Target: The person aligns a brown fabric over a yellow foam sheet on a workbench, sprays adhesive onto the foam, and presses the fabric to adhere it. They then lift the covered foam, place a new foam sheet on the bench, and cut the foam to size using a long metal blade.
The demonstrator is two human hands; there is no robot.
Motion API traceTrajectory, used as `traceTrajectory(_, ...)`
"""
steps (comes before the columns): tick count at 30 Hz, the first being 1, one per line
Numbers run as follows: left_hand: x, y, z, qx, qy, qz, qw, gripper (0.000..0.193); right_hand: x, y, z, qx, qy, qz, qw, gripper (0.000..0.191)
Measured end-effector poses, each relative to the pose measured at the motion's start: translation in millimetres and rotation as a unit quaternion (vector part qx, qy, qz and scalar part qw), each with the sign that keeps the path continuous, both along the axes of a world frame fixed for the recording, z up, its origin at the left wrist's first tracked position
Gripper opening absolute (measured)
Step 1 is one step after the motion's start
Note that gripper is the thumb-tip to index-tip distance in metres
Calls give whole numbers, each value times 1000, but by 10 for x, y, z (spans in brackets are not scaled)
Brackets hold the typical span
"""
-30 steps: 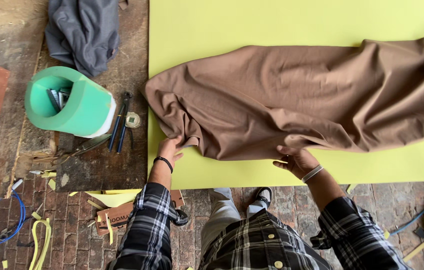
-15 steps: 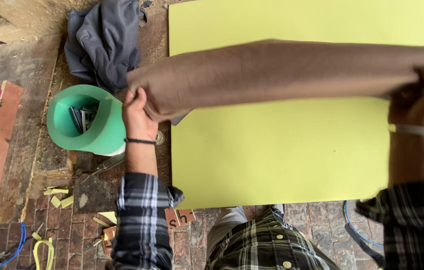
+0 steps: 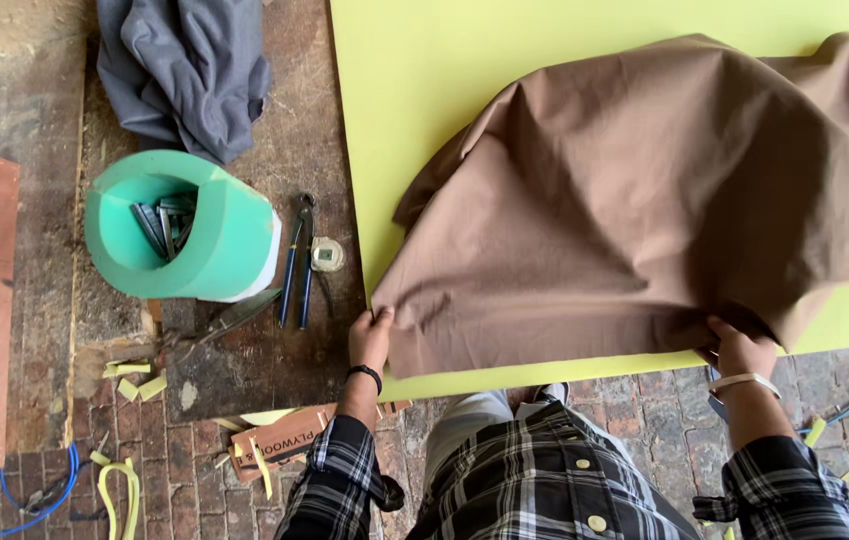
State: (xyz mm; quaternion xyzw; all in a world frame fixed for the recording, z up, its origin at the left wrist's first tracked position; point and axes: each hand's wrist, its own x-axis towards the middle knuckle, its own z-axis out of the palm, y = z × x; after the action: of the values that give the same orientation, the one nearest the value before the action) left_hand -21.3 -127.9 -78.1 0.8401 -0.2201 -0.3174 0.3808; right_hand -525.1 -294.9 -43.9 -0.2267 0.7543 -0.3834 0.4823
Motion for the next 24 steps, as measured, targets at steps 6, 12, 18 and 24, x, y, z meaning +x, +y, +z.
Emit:
traceTrajectory(6, -215, -234, 314, -32, 33, 32, 998, 36, 47, -133, 78, 42, -62, 101, 992, 33)
traceTrajectory(12, -120, -168, 510, -180, -22, 58, 982, 40, -37, -147, 116, -101, -172, 107, 974, 32)
traceTrajectory(18, -339, 469, 37, -22, -233, 45, 971, 38, -186, 128, -45, -29, -18, 140, 990, 34)
traceTrajectory(24, -332, 528, -35, 3, -233, 52, 971, 31, -341, 203, -149, 12, -149, 179, 972, 22)
